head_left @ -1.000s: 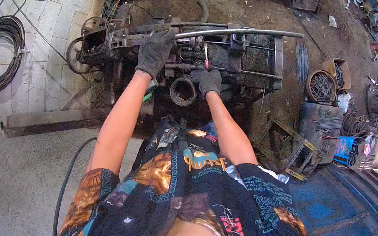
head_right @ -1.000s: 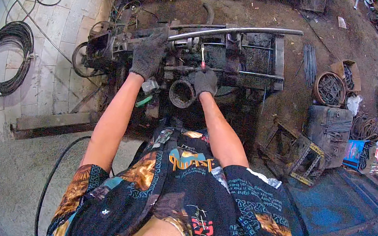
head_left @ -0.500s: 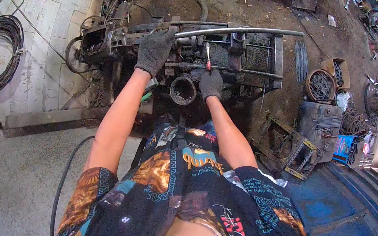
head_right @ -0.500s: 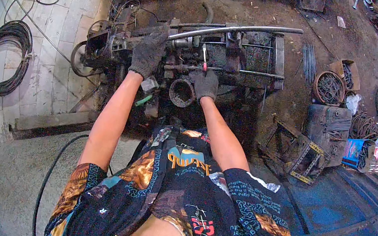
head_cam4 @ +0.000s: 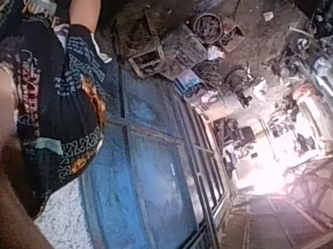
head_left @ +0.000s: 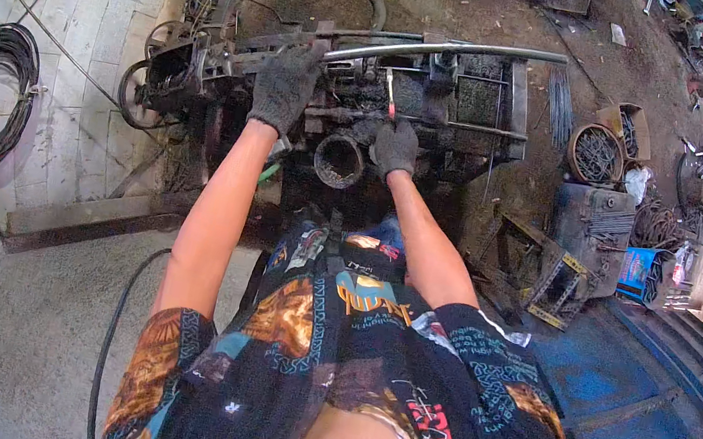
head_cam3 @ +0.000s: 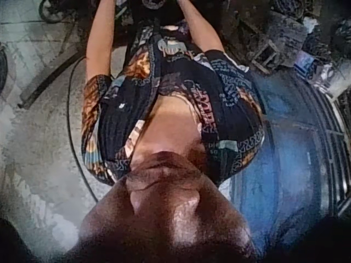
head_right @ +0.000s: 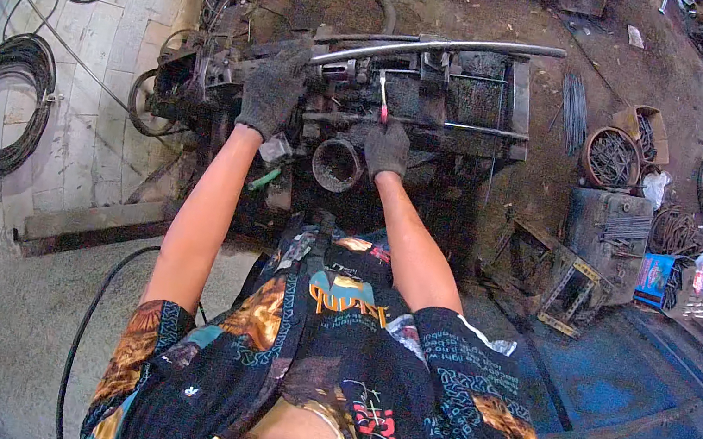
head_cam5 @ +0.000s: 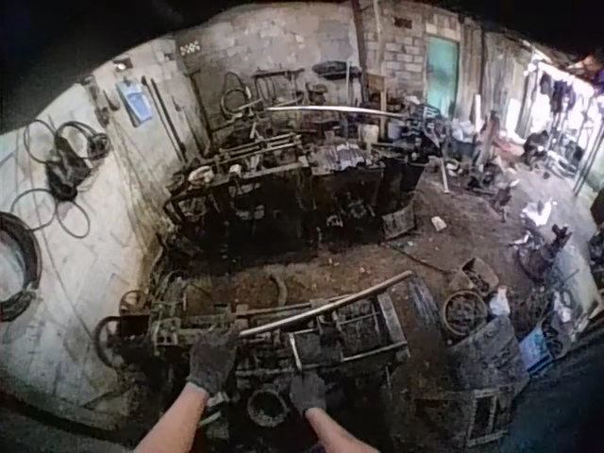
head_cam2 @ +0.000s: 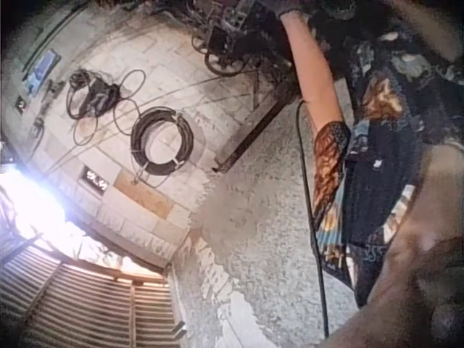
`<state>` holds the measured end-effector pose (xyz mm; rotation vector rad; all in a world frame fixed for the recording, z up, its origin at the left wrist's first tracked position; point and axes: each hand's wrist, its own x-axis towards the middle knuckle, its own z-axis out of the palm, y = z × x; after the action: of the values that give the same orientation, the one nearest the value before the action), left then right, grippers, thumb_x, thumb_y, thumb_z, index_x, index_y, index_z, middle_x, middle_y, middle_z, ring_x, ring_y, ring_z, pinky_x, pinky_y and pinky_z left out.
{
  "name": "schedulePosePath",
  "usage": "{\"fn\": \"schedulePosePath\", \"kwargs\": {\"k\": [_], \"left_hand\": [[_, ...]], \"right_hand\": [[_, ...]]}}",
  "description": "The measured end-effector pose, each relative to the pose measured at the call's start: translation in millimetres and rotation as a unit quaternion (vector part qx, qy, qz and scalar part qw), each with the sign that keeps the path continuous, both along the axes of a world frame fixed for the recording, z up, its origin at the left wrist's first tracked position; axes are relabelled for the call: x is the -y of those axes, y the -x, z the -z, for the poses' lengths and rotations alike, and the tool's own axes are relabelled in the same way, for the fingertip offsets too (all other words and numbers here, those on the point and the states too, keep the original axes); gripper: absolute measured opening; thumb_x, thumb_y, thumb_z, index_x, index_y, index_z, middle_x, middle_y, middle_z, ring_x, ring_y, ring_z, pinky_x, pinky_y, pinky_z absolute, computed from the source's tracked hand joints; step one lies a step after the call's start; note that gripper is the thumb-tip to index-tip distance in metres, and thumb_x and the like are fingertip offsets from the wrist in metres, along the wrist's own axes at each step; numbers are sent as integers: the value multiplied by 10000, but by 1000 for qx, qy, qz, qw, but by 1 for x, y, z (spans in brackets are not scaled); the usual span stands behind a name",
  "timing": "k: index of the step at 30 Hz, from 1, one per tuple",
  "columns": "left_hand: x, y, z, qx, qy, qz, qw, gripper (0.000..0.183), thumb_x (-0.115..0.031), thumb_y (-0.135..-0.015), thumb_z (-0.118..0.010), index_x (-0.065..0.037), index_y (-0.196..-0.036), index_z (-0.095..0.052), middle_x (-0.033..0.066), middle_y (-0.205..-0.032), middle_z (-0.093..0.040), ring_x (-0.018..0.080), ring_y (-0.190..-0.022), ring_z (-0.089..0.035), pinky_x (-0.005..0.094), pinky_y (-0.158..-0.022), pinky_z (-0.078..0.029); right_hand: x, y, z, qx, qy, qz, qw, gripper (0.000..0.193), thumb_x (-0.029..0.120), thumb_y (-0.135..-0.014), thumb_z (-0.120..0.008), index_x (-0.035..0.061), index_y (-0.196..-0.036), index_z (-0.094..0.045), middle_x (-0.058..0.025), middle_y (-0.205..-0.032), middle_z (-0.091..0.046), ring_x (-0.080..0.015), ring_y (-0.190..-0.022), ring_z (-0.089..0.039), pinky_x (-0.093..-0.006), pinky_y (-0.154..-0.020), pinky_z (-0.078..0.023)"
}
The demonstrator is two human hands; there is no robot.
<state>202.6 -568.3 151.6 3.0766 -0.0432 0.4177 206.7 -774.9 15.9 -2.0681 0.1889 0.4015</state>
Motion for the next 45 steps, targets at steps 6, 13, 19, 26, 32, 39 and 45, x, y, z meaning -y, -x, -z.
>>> {"fn": "schedulePosePath", "kwargs": {"k": [6, 13, 19, 26, 32, 39, 45], "left_hand": [[-1, 0, 2, -14, -18, -7, 1000, 334, -175, -909, -573, -123, -1231, -646, 139, -1169, -689, 324, -1075, -652, 440, -901, -524], [-5, -1, 2, -8, -5, 3, 1000, 335, -174, -905, -580, -93, -1224, -644, 149, -1189, -677, 328, -1172, -610, 432, -938, -519], [8, -4, -11, -56, 16, -18, 998, 309, -165, -893, -587, -96, -1189, -643, 133, -1148, -690, 327, -1118, -629, 441, -917, -524], [-6, 1, 2, 24, -2, 28, 999, 307, -177, -915, -559, -103, -1198, -653, 136, -1107, -698, 323, -1065, -645, 444, -892, -525], [-4, -1, 0, -4, 15, 1, 1000, 304, -193, -927, -552, -111, -1195, -669, 137, -1129, -695, 320, -1065, -644, 446, -907, -513], [-5, 1, 0, 23, -2, 10, 1000, 304, -194, -916, -576, -102, -1191, -666, 142, -1123, -695, 334, -1053, -645, 452, -897, -514], [-4, 0, -2, -30, 40, -10, 999, 337, -193, -909, -583, -125, -1231, -656, 147, -1138, -692, 345, -1075, -637, 455, -941, -500]], "right_hand": [[-16, -27, -3, -43, 20, -13, 999, 350, 306, -898, -545, 12, -1019, -691, -291, -1026, -664, -460, -984, -640, -514, -841, -506], [-2, 4, 19, 8, 21, 18, 1000, 312, 288, -861, -581, 35, -978, -722, -282, -941, -678, -465, -932, -652, -504, -809, -517], [-15, -34, 16, -19, 25, 32, 999, 342, 290, -867, -569, -2, -974, -713, -270, -977, -692, -454, -952, -663, -514, -828, -520], [-2, 11, 19, 0, -10, 30, 1000, 336, 279, -825, -618, -21, -958, -694, -289, -951, -678, -458, -903, -660, -499, -749, -508], [-11, -27, -14, -31, 14, 5, 999, 308, 266, -876, -581, 25, -1020, -708, -279, -977, -684, -472, -961, -648, -501, -825, -522], [3, -8, 1, -16, 25, -6, 1000, 307, 263, -839, -613, 20, -1003, -707, -280, -972, -685, -469, -974, -648, -504, -834, -521], [-3, -21, 6, 4, 6, 22, 1000, 362, 308, -824, -635, -18, -968, -696, -290, -981, -681, -468, -989, -645, -510, -833, -510]]}}
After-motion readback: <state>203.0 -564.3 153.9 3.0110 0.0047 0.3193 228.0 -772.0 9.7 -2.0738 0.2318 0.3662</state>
